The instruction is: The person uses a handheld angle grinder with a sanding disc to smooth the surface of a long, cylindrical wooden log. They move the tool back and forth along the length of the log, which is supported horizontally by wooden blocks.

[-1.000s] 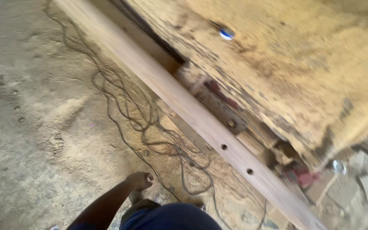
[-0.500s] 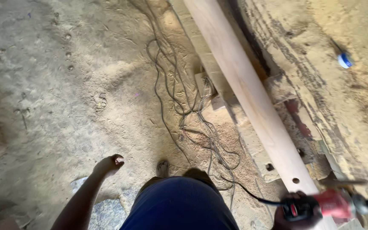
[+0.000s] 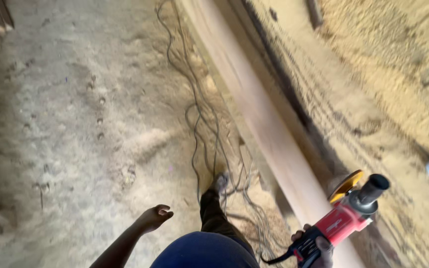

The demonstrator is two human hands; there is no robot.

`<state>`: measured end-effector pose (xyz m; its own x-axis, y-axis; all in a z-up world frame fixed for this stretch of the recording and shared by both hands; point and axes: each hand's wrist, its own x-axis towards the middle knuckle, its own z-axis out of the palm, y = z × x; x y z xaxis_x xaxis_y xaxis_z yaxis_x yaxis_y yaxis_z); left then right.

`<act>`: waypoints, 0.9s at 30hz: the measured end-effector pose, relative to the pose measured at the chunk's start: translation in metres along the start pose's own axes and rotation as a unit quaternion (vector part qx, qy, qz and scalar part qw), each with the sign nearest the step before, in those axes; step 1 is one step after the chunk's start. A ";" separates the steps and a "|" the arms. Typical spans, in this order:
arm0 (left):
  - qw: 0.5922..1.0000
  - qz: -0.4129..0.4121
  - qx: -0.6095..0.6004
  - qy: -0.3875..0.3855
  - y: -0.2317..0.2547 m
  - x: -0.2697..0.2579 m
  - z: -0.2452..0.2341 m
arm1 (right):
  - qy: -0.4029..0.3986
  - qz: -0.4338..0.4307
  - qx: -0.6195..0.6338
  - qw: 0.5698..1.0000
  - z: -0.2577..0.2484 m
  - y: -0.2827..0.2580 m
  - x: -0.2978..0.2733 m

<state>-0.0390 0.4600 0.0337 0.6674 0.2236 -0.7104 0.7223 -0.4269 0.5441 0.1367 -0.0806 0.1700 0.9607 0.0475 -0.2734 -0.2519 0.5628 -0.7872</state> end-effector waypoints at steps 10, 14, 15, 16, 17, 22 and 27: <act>0.913 0.019 -0.400 -0.081 0.251 0.219 -0.146 | 0.132 0.064 0.000 0.989 0.084 -0.003 0.152; 0.862 0.046 -0.498 -0.081 0.315 0.284 -0.183 | 0.178 0.073 0.020 0.981 0.122 -0.016 0.175; 0.846 0.049 -0.525 -0.077 0.325 0.300 -0.192 | 0.188 0.072 0.026 0.979 0.128 -0.015 0.170; 0.829 0.052 -0.552 -0.072 0.335 0.316 -0.202 | 0.195 0.072 0.028 0.978 0.134 -0.012 0.166; 0.811 0.056 -0.578 -0.068 0.348 0.335 -0.211 | 0.203 0.070 0.033 0.976 0.139 -0.008 0.166; 0.702 0.031 -0.704 -0.100 0.397 0.421 -0.256 | 0.259 0.075 0.065 0.961 0.182 0.032 0.176; 0.625 0.119 -0.754 -0.164 0.414 0.488 -0.298 | 0.350 0.106 0.088 0.927 0.237 0.063 0.148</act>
<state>0.6404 0.6536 0.0453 0.8942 0.0133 -0.4475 0.1246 0.9527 0.2773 0.2903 0.1577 0.2114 0.5654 -0.3400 -0.7515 -0.3445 0.7305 -0.5897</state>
